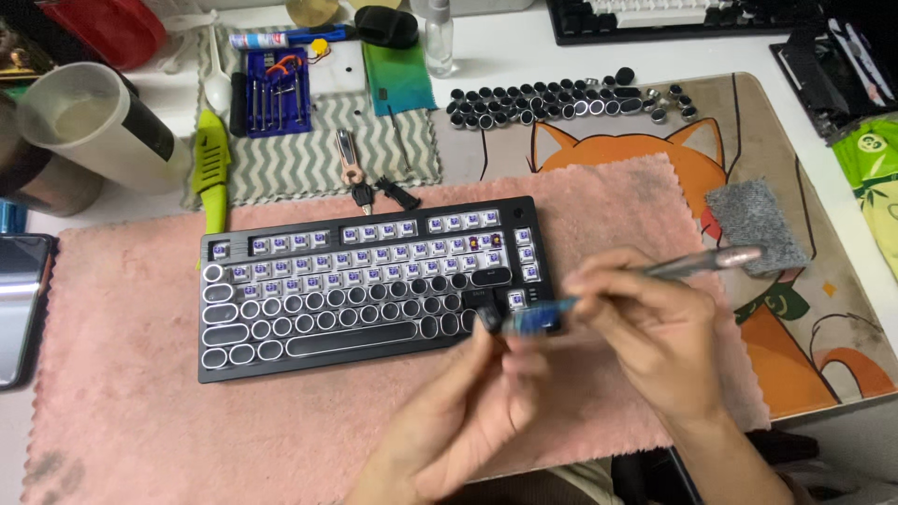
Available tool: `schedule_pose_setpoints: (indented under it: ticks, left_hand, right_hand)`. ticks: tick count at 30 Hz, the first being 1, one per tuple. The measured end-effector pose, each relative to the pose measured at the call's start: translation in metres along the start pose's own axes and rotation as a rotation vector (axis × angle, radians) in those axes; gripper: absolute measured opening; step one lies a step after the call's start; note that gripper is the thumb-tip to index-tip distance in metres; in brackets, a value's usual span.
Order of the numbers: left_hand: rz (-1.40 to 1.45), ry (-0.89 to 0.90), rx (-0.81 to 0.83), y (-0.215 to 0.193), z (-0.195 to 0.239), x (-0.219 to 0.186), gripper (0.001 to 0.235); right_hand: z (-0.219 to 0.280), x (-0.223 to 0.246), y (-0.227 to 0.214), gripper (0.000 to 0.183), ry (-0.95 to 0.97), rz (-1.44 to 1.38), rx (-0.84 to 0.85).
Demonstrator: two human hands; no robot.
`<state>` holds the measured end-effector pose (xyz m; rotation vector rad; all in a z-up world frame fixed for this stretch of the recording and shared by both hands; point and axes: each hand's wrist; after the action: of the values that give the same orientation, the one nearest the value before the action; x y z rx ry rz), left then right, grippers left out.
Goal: The person removes keycaps from a mechanical keyboard one by one, cleans each keycap with a toothbrush, and places them on the desk. The process is repeated for multiple keycaps throughout the clip.
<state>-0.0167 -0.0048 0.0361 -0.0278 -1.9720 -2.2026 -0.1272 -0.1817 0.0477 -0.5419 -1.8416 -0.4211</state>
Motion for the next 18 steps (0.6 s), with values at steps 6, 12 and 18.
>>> schedule_pose_setpoints:
  ticks: [6,12,18]
  left_hand:
    - [-0.201,0.322,-0.454,-0.007,0.009,-0.023,0.008]
    - [-0.711,0.638,-0.483,0.024,0.055,-0.078,0.031]
    - [-1.035,0.895,-0.628,0.044,0.091,-0.133,0.034]
  right_hand:
    - [0.003,-0.012,-0.012,0.010,0.023,0.189,-0.250]
    - [0.003,-0.014,-0.010,0.011,0.085,0.292,-0.266]
    - [0.008,-0.051,-0.025,0.014,0.068,0.088,-0.238]
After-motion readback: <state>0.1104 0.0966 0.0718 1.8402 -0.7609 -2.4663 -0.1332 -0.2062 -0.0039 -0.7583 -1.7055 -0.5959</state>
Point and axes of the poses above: each hand's wrist, its own z-axis away from the middle knuckle, its own y-axis out of the palm, x = y × z, and after that the axes turned 9 degrees about -z, right-handed
